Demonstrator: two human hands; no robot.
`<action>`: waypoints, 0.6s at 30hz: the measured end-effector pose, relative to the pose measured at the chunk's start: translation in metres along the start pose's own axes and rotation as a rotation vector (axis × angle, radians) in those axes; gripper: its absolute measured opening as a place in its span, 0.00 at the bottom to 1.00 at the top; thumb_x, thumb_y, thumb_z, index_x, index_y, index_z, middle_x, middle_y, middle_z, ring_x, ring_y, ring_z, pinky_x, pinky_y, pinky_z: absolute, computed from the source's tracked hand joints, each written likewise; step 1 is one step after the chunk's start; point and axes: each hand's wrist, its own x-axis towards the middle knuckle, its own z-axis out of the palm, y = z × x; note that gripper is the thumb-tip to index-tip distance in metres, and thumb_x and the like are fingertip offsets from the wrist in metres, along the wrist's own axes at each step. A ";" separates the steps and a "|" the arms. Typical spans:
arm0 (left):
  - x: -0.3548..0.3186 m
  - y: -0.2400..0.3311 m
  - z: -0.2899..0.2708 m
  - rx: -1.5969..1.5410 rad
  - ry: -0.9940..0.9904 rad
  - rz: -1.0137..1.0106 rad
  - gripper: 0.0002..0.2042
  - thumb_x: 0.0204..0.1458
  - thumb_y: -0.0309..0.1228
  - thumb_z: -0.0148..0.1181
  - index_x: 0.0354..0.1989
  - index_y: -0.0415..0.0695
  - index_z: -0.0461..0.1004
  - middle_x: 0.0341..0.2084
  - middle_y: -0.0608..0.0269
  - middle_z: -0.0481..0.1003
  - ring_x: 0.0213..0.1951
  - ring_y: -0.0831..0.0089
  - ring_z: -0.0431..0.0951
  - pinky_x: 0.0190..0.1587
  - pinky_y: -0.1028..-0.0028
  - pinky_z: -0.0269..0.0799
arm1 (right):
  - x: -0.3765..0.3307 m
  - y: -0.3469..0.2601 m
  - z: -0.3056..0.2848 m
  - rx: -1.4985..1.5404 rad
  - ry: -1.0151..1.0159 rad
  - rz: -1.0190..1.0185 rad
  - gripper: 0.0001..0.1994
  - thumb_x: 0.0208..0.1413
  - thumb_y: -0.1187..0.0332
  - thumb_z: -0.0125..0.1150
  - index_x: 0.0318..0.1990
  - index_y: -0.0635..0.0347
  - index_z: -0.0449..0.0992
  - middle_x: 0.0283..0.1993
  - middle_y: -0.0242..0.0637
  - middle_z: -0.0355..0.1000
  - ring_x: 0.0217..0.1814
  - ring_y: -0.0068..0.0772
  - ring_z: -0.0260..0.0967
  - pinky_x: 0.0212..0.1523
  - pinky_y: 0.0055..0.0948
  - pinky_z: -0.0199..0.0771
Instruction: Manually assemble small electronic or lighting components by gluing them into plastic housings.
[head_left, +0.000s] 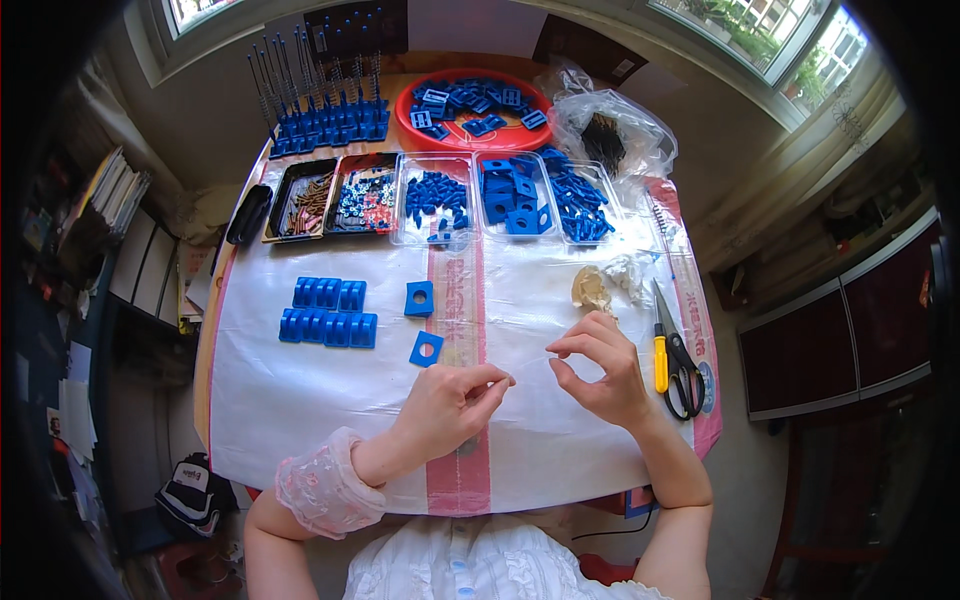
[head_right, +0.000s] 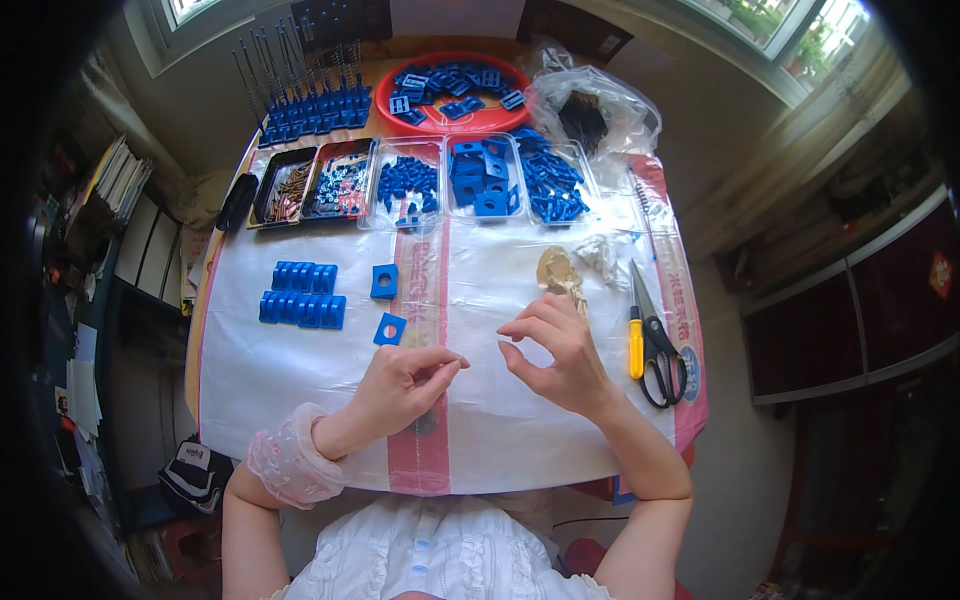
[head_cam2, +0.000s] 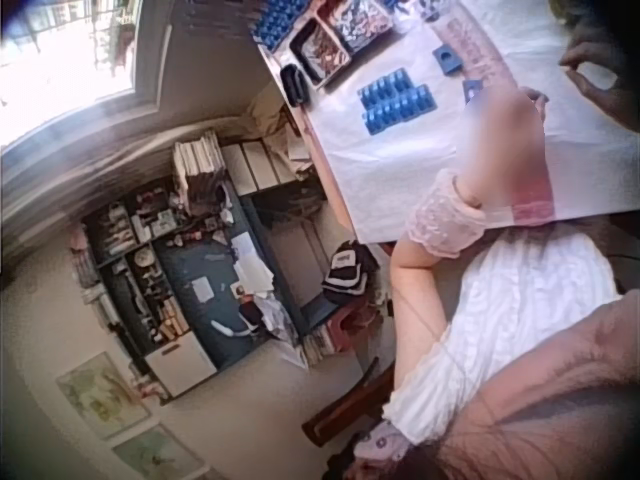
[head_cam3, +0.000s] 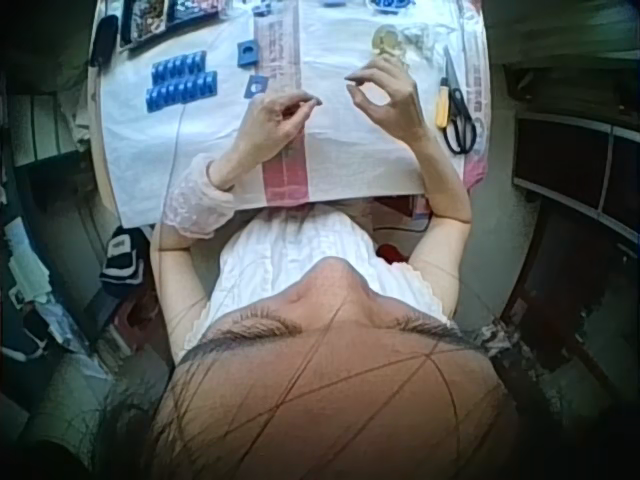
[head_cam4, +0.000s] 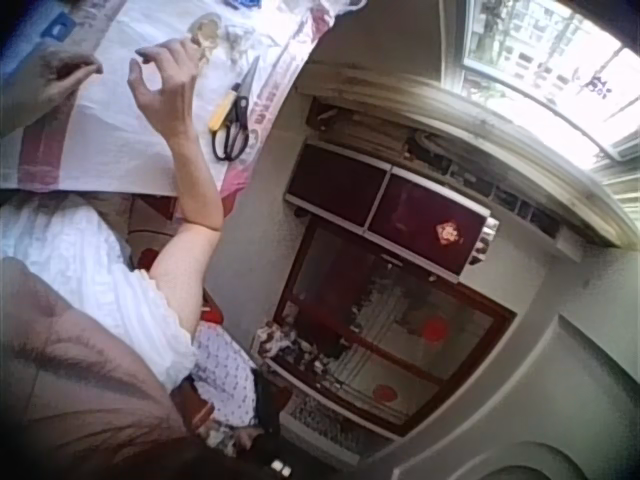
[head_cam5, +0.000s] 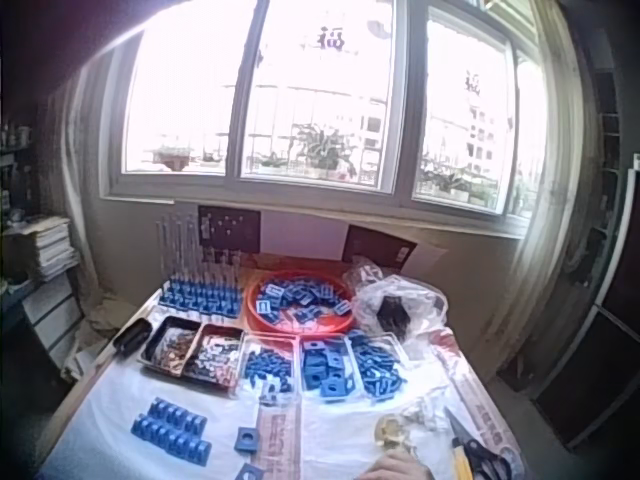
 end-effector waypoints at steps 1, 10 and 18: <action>0.000 0.001 0.000 0.011 0.001 0.008 0.07 0.59 0.25 0.60 0.39 0.37 0.83 0.17 0.60 0.77 0.20 0.80 0.77 0.24 0.77 0.69 | 0.000 -0.001 0.000 0.022 -0.005 0.010 0.07 0.45 0.80 0.69 0.33 0.61 0.80 0.30 0.34 0.74 0.35 0.35 0.70 0.40 0.32 0.69; -0.001 0.003 0.003 0.092 0.090 0.100 0.07 0.55 0.29 0.63 0.39 0.44 0.85 0.23 0.54 0.80 0.24 0.62 0.80 0.28 0.67 0.73 | -0.002 -0.007 0.000 0.134 -0.011 0.083 0.08 0.44 0.84 0.68 0.32 0.63 0.80 0.30 0.35 0.75 0.34 0.34 0.72 0.36 0.30 0.70; -0.001 0.006 0.002 0.058 0.071 0.078 0.07 0.56 0.29 0.63 0.39 0.44 0.84 0.22 0.54 0.80 0.23 0.61 0.80 0.27 0.67 0.73 | -0.004 -0.005 0.002 -0.016 0.009 -0.024 0.11 0.41 0.84 0.68 0.34 0.63 0.78 0.31 0.37 0.73 0.36 0.37 0.70 0.37 0.33 0.71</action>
